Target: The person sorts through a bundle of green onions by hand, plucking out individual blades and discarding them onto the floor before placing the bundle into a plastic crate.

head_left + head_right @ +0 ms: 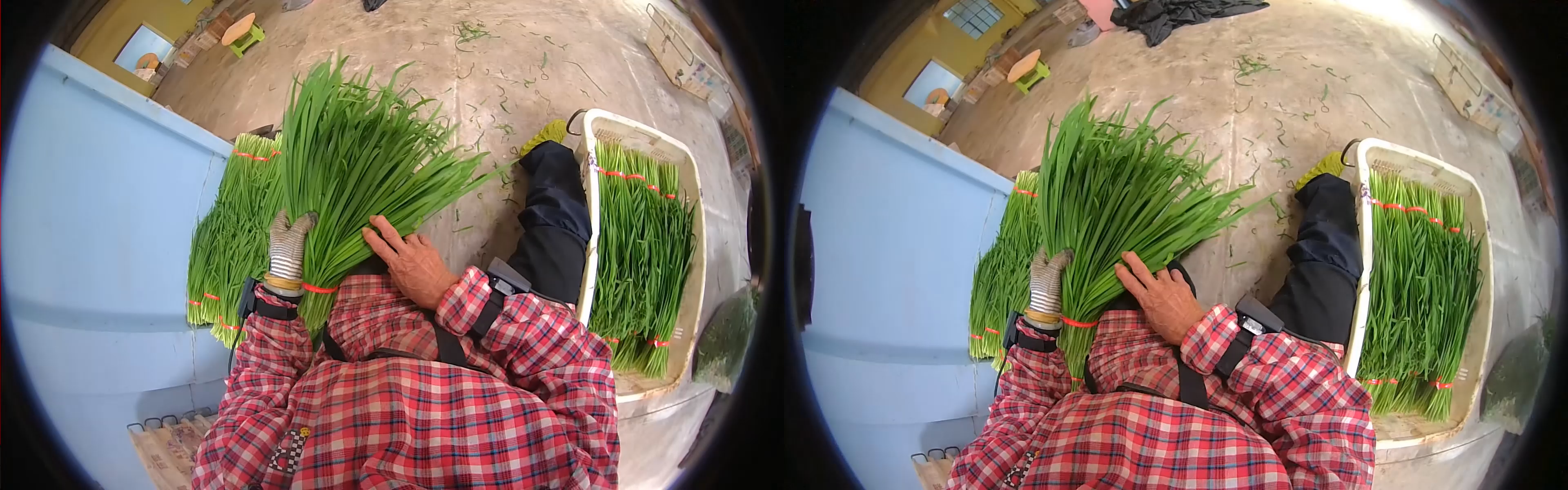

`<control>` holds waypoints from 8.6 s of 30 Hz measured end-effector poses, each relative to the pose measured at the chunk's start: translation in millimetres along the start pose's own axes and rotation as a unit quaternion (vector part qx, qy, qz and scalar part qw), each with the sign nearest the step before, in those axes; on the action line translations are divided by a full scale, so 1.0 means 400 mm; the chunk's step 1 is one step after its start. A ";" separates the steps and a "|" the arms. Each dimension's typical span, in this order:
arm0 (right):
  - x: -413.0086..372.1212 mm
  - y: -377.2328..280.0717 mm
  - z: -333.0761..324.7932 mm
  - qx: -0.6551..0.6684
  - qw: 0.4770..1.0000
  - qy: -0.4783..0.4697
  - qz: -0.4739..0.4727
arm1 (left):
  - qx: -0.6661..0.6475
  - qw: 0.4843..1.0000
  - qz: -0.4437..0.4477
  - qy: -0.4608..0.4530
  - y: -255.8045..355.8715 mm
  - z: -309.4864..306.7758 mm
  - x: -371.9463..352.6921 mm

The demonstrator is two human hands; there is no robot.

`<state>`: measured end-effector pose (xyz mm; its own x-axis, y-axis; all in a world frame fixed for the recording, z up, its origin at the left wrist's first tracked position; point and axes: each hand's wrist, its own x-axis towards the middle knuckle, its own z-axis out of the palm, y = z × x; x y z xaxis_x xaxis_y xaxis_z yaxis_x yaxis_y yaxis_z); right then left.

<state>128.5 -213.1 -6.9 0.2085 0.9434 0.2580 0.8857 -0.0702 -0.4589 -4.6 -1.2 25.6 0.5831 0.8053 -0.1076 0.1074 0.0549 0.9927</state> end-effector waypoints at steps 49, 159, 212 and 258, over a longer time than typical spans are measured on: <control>0.122 0.081 -0.135 0.506 0.824 0.106 0.231 | -0.072 0.994 -0.073 0.028 -0.026 -0.022 0.014; 0.152 0.282 -0.212 0.347 0.872 0.227 0.261 | 0.638 0.708 0.290 -0.087 -0.059 0.049 -0.185; 0.015 -0.023 0.007 -0.067 0.995 0.076 -0.019 | 0.629 0.748 0.099 -0.186 0.141 0.209 0.133; 0.005 -0.008 0.045 -0.059 0.998 0.006 -0.024 | 0.216 0.960 0.060 -0.164 0.211 0.020 0.119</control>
<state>118.7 -205.2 -20.5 0.1687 0.9424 0.2889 0.9377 -0.0631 -0.3417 38.7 37.1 103.7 0.8275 0.5564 -0.0751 0.3063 -0.3351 0.8910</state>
